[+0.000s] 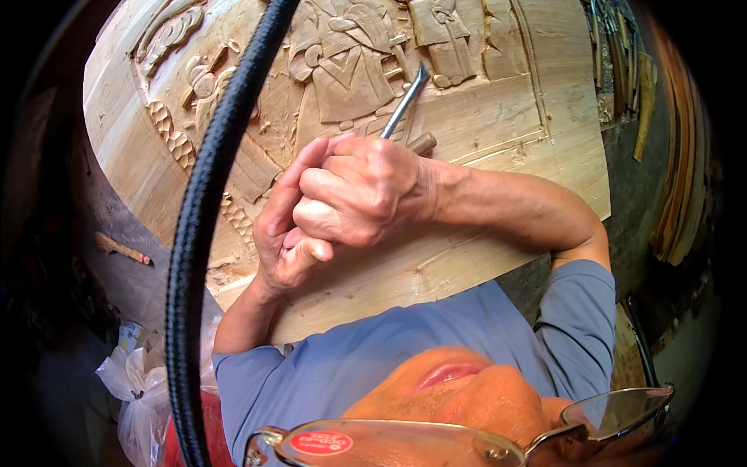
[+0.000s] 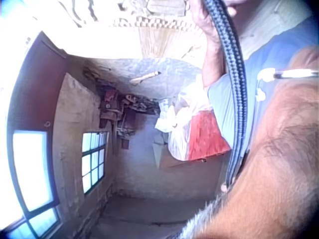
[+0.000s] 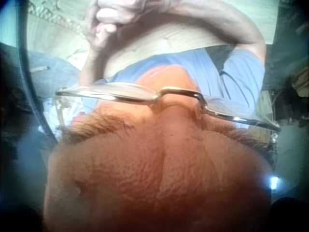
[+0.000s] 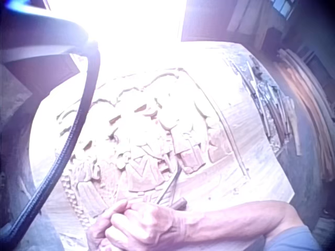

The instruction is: The person carves a scene into a wooden board using a chisel and a mallet, striking the chisel and pushing it by hand to remove material from the surface.

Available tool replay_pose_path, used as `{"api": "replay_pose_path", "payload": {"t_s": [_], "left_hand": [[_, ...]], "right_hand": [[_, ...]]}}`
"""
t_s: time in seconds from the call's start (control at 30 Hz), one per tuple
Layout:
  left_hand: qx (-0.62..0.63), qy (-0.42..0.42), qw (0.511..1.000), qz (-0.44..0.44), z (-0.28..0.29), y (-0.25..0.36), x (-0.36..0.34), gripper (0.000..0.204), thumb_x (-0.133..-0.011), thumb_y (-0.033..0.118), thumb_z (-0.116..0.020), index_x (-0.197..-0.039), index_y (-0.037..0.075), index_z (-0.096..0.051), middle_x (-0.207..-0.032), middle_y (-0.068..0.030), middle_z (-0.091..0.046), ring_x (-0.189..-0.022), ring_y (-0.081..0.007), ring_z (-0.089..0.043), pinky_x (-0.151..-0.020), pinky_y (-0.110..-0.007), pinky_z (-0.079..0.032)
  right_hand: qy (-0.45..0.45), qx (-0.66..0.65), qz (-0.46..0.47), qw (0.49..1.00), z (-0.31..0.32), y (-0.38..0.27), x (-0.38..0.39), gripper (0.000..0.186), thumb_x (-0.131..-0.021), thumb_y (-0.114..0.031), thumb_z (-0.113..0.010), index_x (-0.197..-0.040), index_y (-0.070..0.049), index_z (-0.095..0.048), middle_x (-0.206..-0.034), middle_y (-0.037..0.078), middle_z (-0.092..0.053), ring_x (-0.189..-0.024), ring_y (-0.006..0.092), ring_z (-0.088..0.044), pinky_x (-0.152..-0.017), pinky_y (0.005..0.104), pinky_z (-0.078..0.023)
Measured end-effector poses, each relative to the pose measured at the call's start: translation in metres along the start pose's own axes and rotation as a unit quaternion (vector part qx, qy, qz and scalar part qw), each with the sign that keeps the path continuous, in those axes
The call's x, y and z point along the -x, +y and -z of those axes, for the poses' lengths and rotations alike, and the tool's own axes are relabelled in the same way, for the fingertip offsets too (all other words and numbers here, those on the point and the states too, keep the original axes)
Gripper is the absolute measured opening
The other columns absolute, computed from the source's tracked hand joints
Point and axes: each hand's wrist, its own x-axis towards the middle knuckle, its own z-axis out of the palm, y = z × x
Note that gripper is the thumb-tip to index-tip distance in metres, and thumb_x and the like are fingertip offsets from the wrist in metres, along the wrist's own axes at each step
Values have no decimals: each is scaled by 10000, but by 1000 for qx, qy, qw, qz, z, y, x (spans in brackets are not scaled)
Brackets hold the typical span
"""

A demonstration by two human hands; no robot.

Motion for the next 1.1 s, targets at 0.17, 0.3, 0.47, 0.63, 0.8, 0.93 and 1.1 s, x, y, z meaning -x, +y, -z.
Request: {"api": "replay_pose_path", "payload": {"t_s": [0.17,0.3,0.47,0.63,0.8,0.93,1.1], "left_hand": [[-16,17,1000,3,5,-8,-1,1210,-932,665,-842,-1676,-155,-355,-1647,-287,-533,-1514,-323,-548,-1275,-435,-406],[-14,35,999,-2,3,-8,-1,1205,-929,702,-826,-1675,-131,-376,-1632,-266,-558,-1502,-301,-558,-1259,-429,-422],[-2,38,999,14,-4,-2,-8,1227,-921,848,-706,-1649,-100,-430,-1602,-271,-579,-1478,-327,-583,-1265,-461,-430],[219,5,976,12,8,-16,-6,1355,-863,1045,-425,-1611,-84,-456,-1564,-272,-608,-1462,-379,-602,-1284,-548,-425],[112,30,993,5,-9,-13,-10,376,-1135,131,-680,-1453,-62,-632,-1389,-230,-729,-1265,-305,-747,-1105,-421,-598],[-151,-5,981,-121,-3,-10,-17,299,-935,-41,-834,-1227,-41,-770,-1240,-209,-792,-1153,-286,-778,-989,-365,-616],[-392,-8,893,-222,-12,-4,-19,396,-852,50,-915,-1221,4,-780,-1178,-190,-789,-980,-320,-776,-819,-381,-616]], "right_hand": [[-7,26,-4,1000,-8,8,5,248,-746,-203,-725,-731,-107,-497,-705,22,-458,-554,160,-594,-562,327,-568],[-15,16,-4,1000,-6,10,1,229,-713,-197,-708,-739,-109,-498,-705,21,-460,-556,162,-596,-565,321,-574],[-34,42,-17,998,1,8,-2,240,-739,-187,-726,-730,-124,-495,-696,13,-460,-549,150,-575,-566,334,-568],[-30,60,14,998,13,-46,-8,419,-961,-238,-758,-684,-125,-464,-654,-9,-401,-528,128,-478,-500,304,-357],[-193,70,-40,978,44,-70,1,395,-968,-265,-745,-698,-131,-490,-652,-13,-422,-517,121,-491,-491,294,-323],[-247,125,-72,958,87,-59,21,486,-1013,-371,-783,-697,-131,-503,-673,17,-515,-530,130,-521,-499,288,-360],[-248,176,-151,940,124,-52,58,506,-914,-436,-897,-761,-58,-598,-843,141,-707,-612,201,-620,-551,328,-453]]}}
